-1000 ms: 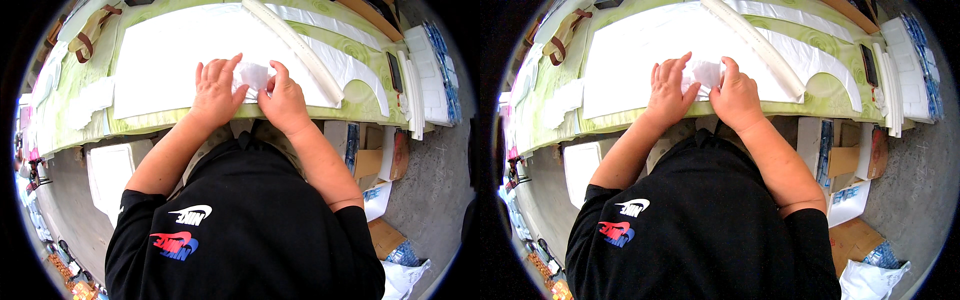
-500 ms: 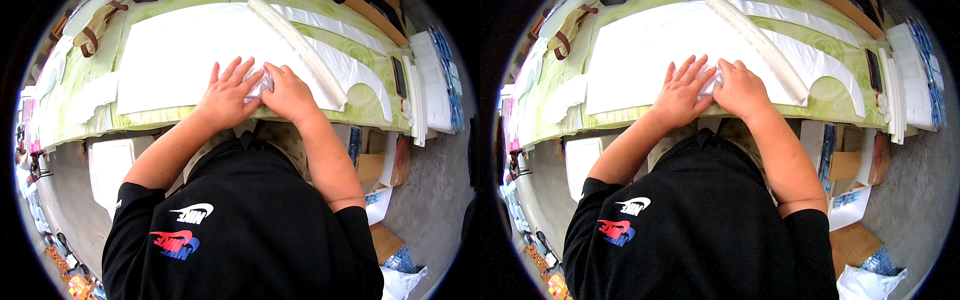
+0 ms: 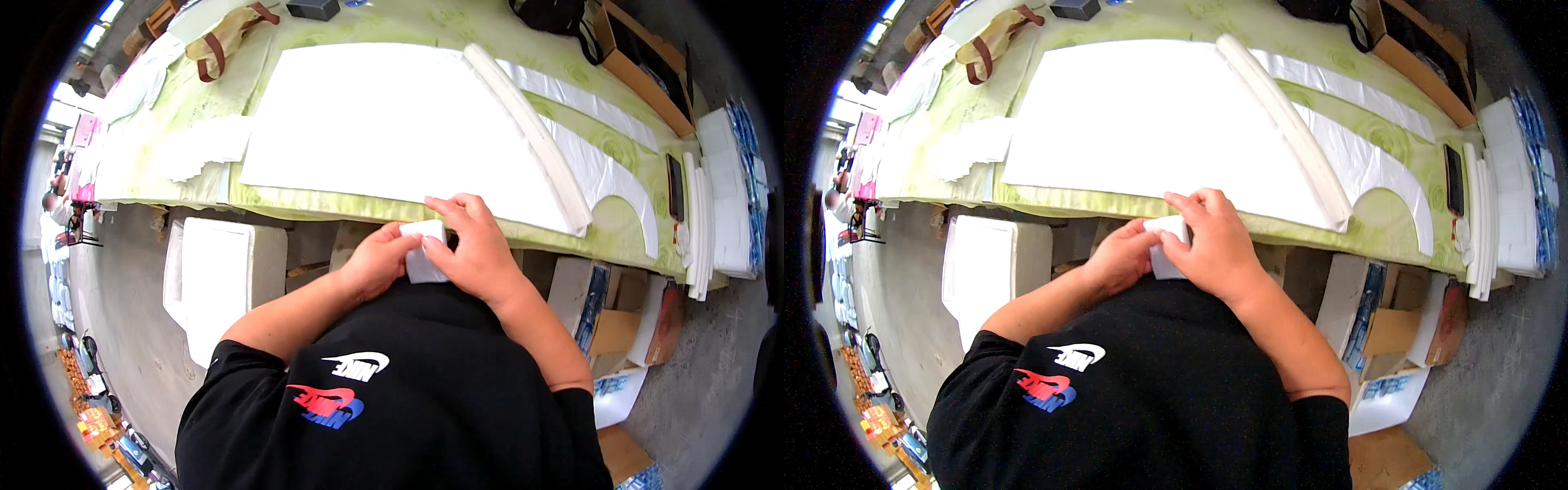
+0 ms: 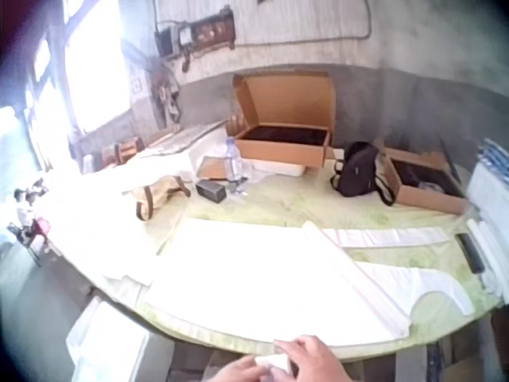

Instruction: The person repeatedly wraps small white items in clear plastic film on a workbench. They unroll a sheet of film, place an item on it, fold the film around the item, and set the wrapped item aside. This cycle is repeated multiple times with similar items.

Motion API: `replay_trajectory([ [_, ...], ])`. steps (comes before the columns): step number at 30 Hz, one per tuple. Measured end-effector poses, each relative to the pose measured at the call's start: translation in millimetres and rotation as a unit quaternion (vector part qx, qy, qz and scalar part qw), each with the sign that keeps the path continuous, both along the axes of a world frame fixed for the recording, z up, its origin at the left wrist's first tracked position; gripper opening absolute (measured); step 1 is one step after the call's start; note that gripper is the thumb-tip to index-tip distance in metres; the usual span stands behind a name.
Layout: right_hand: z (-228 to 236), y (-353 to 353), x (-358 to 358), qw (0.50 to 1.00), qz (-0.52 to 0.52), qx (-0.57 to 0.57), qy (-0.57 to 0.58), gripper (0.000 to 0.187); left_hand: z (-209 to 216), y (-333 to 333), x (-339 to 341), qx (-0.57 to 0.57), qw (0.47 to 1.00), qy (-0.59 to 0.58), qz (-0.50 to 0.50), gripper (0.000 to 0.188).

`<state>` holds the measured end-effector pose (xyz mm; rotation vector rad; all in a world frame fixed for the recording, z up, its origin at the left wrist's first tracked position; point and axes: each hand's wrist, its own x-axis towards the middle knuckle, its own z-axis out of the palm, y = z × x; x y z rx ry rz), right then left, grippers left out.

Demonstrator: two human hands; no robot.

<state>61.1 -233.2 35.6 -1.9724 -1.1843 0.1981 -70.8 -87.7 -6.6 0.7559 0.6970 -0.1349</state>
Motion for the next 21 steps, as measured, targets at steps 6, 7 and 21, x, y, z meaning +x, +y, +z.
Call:
replay_trajectory([
  [6, -3, -3, 3, 0.936, -0.023, 0.069, 0.344, 0.03, 25, 2, 1, 0.167, 0.981, -0.092, -0.036, 0.048],
  [7, -2, -1, 2, 0.933, -0.032, 0.086, 0.349, 0.031, 27, 1, 2, 0.164, 0.979, -0.119, -0.01, 0.054],
  [21, -25, 28, 40, 0.993, -0.046, 0.095, -0.053, 0.023, 37, 268, 132, 0.609, 0.782, -0.023, 0.128, 0.027],
])
